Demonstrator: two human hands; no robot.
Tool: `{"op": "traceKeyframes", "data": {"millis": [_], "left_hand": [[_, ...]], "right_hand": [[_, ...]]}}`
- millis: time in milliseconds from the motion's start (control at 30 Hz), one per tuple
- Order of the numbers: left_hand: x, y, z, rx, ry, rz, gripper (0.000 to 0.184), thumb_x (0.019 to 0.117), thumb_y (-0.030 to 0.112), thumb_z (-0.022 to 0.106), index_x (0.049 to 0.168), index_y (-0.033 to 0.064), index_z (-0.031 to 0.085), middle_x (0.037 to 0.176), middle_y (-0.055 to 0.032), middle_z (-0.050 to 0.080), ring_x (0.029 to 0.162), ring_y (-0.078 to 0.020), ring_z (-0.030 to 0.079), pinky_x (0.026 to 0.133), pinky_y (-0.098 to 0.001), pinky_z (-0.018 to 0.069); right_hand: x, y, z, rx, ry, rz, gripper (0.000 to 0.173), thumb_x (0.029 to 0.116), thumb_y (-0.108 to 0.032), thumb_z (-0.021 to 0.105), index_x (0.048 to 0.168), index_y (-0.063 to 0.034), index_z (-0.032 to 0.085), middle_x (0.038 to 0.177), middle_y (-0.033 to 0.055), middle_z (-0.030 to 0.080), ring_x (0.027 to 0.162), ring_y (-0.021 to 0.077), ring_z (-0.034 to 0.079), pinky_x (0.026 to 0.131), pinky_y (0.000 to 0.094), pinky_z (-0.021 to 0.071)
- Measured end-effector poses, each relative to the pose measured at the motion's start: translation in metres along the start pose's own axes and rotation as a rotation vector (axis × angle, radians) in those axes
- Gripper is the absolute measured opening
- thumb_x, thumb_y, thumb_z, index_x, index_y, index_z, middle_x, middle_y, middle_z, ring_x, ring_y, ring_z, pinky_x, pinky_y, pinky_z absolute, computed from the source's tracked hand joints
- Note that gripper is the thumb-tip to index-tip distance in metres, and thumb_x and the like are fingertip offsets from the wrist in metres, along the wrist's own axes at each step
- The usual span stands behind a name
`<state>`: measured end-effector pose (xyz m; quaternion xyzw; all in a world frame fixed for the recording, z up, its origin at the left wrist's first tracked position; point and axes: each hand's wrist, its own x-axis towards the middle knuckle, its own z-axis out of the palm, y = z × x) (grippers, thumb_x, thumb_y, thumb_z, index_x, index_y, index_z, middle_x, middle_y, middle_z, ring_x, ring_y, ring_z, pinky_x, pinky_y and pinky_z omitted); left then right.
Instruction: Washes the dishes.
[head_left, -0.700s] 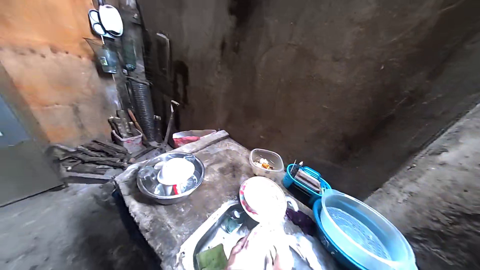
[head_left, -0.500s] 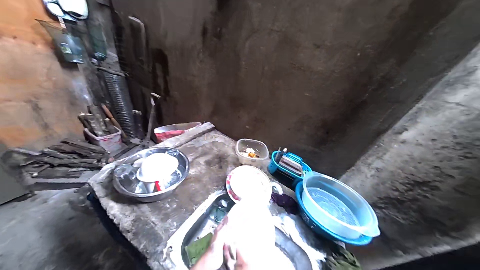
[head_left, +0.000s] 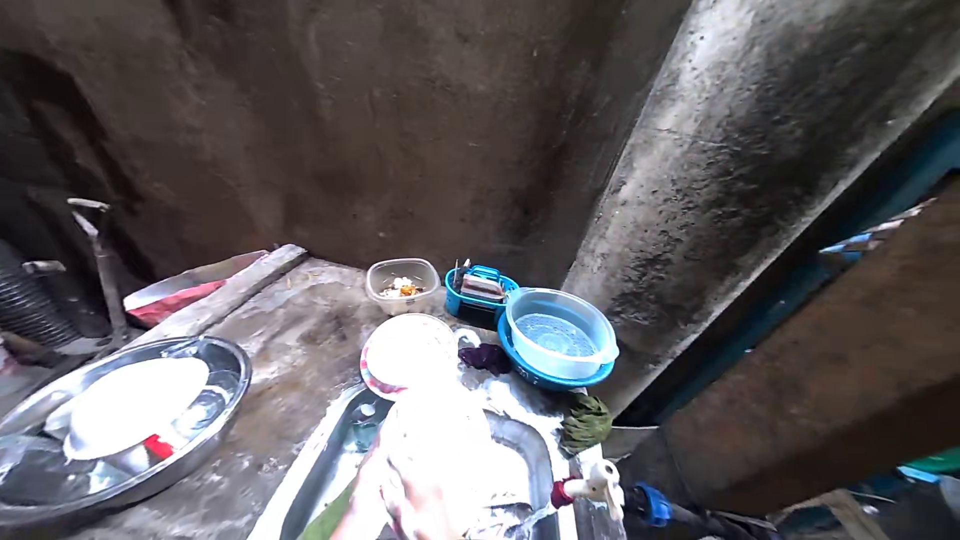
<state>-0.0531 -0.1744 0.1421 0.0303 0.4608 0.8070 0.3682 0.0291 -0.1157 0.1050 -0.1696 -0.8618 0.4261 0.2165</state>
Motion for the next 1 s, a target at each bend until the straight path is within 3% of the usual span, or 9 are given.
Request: {"op": "traceKeyframes", "data": {"millis": [100, 200, 300, 433, 533, 667, 833, 933, 1000], "left_hand": [[-0.007, 0.009, -0.014, 0.066, -0.127, 0.045, 0.045, 0.1134, 0.022, 0.018, 0.15, 0.0032, 0.037, 0.131, -0.0045, 0.059, 0.11, -0.0026, 0.058, 0.094, -0.0224, 0.0491], [-0.007, -0.009, -0.01, 0.084, -0.17, 0.012, 0.046, 0.1127, 0.016, 0.021, 0.155, 0.0003, 0.031, 0.15, -0.0081, 0.049, 0.126, -0.0025, 0.052, 0.105, -0.0212, 0.0437], [-0.003, -0.023, -0.001, 0.094, -0.143, -0.028, 0.042, 0.1125, 0.018, 0.028, 0.149, 0.0007, 0.039, 0.134, -0.0066, 0.06, 0.111, -0.0019, 0.061, 0.093, -0.0204, 0.0514], [0.005, 0.003, 0.007, 0.143, -0.041, -0.034, 0.036, 0.1133, 0.027, 0.026, 0.125, 0.0082, 0.055, 0.089, 0.0015, 0.064, 0.073, -0.0018, 0.061, 0.066, -0.0208, 0.0532], [0.007, 0.024, -0.003, 0.136, -0.073, -0.032, 0.044, 0.1136, 0.03, 0.019, 0.139, 0.0084, 0.047, 0.108, -0.001, 0.062, 0.089, -0.0044, 0.06, 0.078, -0.0247, 0.0519], [0.014, 0.02, 0.013, 0.228, 0.043, -0.128, 0.05, 0.1131, 0.038, 0.021, 0.139, 0.0055, 0.048, 0.115, -0.0097, 0.061, 0.098, -0.014, 0.061, 0.083, -0.0339, 0.0533], [0.056, -0.032, -0.017, 0.475, -0.055, -0.104, 0.064, 0.1108, 0.048, 0.022, 0.164, 0.0126, 0.019, 0.169, -0.0155, 0.019, 0.155, -0.0327, 0.022, 0.122, -0.0571, 0.0221], [0.055, -0.046, -0.037, 0.309, 0.0, -0.162, 0.063, 0.1111, 0.048, 0.02, 0.158, 0.0074, 0.03, 0.156, -0.017, 0.042, 0.14, -0.0264, 0.045, 0.113, -0.0479, 0.0402], [0.044, -0.049, -0.054, 0.145, -0.2, -0.156, 0.065, 0.1101, 0.049, 0.008, 0.16, 0.009, 0.021, 0.158, -0.0124, 0.038, 0.14, -0.0189, 0.044, 0.113, -0.0392, 0.0406]], "right_hand": [[-0.038, 0.037, -0.018, -0.232, 0.0, 0.143, 0.031, 0.0958, -0.017, 0.066, 0.118, 0.0029, 0.073, 0.11, 0.0246, 0.073, 0.104, 0.0417, 0.071, 0.093, 0.0599, 0.0543], [-0.012, 0.076, -0.038, -0.39, 0.205, 0.217, 0.036, 0.0958, -0.017, 0.063, 0.124, 0.0044, 0.07, 0.116, 0.0274, 0.071, 0.109, 0.0462, 0.068, 0.094, 0.0613, 0.053], [0.034, 0.059, -0.018, -0.134, 0.459, 0.065, 0.038, 0.0943, -0.01, 0.063, 0.128, 0.008, 0.067, 0.123, 0.0263, 0.069, 0.113, 0.0426, 0.068, 0.098, 0.0578, 0.0528], [0.008, -0.009, 0.001, 0.076, 0.115, 0.068, 0.049, 0.0932, -0.012, 0.065, 0.137, 0.0077, 0.059, 0.134, 0.0288, 0.062, 0.123, 0.0416, 0.062, 0.105, 0.0566, 0.0475], [-0.033, 0.008, -0.007, -0.16, 0.007, -0.054, 0.054, 0.0848, -0.012, 0.077, 0.135, 0.0025, 0.064, 0.123, 0.0243, 0.07, 0.11, 0.0407, 0.07, 0.093, 0.0596, 0.0555], [-0.052, 0.037, -0.027, -0.199, 0.243, -0.313, 0.037, 0.0633, 0.007, 0.076, 0.1, 0.0041, 0.078, 0.093, 0.0211, 0.076, 0.084, 0.0368, 0.075, 0.076, 0.0545, 0.0599], [-0.044, -0.006, -0.056, 0.379, 0.631, 0.229, 0.029, 0.0783, 0.0, 0.077, 0.1, 0.0167, 0.067, 0.091, 0.0147, 0.073, 0.086, 0.0074, 0.069, 0.085, 0.0248, 0.0566], [-0.027, 0.006, -0.074, 0.644, 0.795, 0.442, 0.03, 0.082, 0.008, 0.064, 0.111, 0.0142, 0.059, 0.088, 0.0093, 0.065, 0.079, 0.0039, 0.063, 0.073, 0.0222, 0.0558], [-0.021, 0.017, -0.082, 0.684, 0.804, 0.491, 0.022, 0.093, 0.011, 0.055, 0.114, 0.016, 0.056, 0.094, 0.011, 0.062, 0.082, 0.0031, 0.06, 0.076, 0.0194, 0.053]]}}
